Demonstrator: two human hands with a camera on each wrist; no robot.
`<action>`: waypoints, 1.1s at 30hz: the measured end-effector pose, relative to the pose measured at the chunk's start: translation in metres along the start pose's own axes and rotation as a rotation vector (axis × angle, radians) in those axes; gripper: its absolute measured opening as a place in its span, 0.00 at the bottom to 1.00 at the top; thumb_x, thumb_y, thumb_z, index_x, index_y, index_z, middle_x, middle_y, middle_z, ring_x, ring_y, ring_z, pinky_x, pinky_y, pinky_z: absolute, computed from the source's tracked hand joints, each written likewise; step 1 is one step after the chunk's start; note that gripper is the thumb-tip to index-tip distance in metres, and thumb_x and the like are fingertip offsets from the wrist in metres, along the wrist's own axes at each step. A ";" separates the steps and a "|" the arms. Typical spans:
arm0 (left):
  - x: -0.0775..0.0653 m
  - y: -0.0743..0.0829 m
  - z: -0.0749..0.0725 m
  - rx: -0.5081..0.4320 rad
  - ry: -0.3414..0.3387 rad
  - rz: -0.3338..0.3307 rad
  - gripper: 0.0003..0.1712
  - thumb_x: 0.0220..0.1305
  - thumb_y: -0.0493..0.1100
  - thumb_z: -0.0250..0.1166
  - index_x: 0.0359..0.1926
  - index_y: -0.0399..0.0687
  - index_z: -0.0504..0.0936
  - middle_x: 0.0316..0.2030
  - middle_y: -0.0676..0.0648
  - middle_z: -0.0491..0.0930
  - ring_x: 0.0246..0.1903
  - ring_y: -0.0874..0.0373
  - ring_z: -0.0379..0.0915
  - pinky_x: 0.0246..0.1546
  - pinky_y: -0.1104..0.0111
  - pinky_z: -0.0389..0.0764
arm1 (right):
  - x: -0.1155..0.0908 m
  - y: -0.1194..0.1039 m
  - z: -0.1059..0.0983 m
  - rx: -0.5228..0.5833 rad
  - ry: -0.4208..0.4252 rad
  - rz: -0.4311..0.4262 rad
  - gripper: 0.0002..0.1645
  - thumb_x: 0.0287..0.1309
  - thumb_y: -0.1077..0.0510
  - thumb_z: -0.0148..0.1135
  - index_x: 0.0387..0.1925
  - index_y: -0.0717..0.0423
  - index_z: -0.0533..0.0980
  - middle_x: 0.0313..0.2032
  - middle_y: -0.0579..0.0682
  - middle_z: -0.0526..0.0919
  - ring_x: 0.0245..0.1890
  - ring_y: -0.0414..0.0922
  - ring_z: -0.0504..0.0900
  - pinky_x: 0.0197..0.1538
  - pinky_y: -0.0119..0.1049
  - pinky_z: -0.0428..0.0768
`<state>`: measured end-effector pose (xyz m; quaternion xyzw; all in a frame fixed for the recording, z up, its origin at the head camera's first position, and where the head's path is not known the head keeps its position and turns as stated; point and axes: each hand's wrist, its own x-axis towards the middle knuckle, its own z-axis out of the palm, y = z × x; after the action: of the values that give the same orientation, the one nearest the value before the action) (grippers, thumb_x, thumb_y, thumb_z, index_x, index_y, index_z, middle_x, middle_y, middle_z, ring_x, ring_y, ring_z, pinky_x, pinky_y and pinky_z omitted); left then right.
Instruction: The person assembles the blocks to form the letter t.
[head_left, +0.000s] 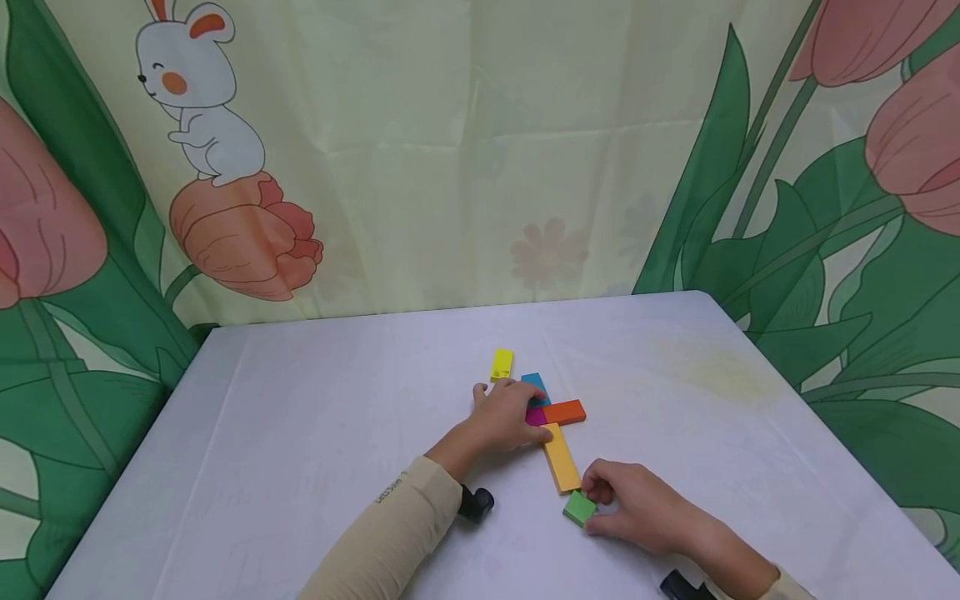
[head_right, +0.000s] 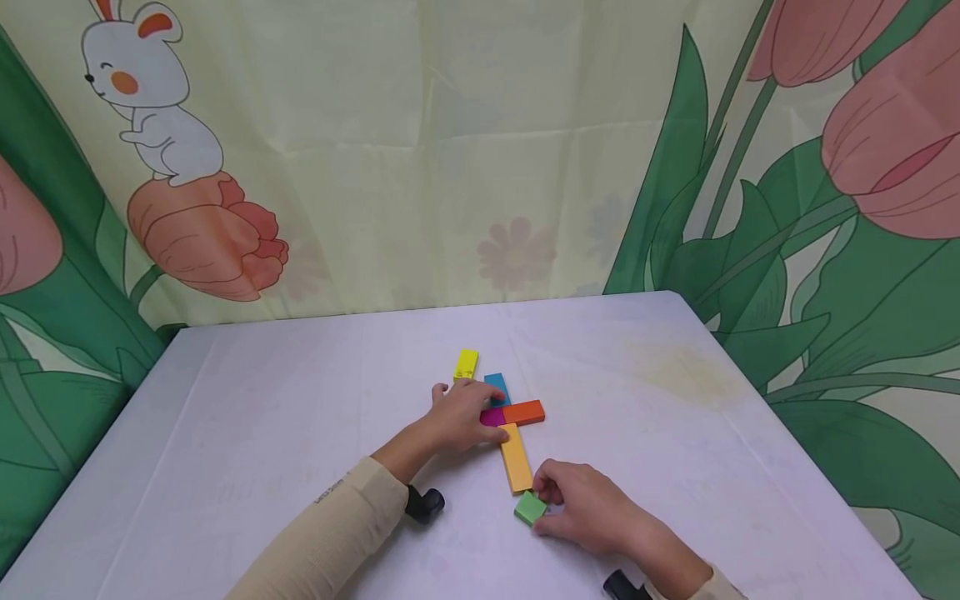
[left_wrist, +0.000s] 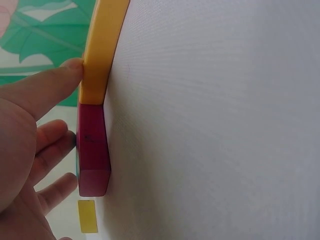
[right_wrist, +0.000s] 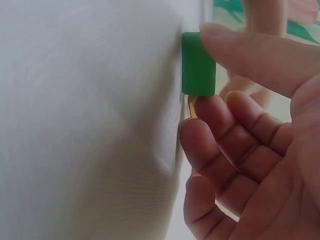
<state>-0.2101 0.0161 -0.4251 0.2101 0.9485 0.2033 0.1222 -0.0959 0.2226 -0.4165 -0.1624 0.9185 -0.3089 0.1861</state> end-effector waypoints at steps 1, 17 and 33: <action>0.000 0.000 0.000 0.000 0.000 0.000 0.37 0.53 0.62 0.76 0.62 0.59 0.78 0.57 0.53 0.76 0.64 0.52 0.62 0.62 0.42 0.55 | 0.000 0.000 0.000 0.001 -0.001 0.002 0.24 0.48 0.49 0.80 0.41 0.51 0.75 0.32 0.39 0.76 0.34 0.40 0.74 0.39 0.31 0.77; 0.000 0.000 -0.001 0.017 0.011 0.011 0.37 0.53 0.62 0.75 0.62 0.59 0.78 0.57 0.54 0.77 0.64 0.52 0.62 0.63 0.40 0.54 | 0.000 -0.001 -0.003 -0.003 -0.012 0.014 0.21 0.50 0.54 0.78 0.42 0.51 0.76 0.33 0.40 0.76 0.35 0.42 0.74 0.40 0.32 0.78; 0.000 0.001 -0.001 0.012 0.003 0.004 0.37 0.53 0.62 0.75 0.63 0.59 0.78 0.57 0.53 0.76 0.64 0.52 0.61 0.63 0.40 0.54 | 0.000 0.000 -0.004 -0.002 -0.015 0.040 0.19 0.51 0.56 0.77 0.42 0.51 0.76 0.31 0.42 0.74 0.34 0.43 0.72 0.39 0.32 0.76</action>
<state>-0.2094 0.0165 -0.4241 0.2123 0.9494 0.1984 0.1190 -0.0975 0.2247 -0.4140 -0.1462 0.9205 -0.3030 0.1988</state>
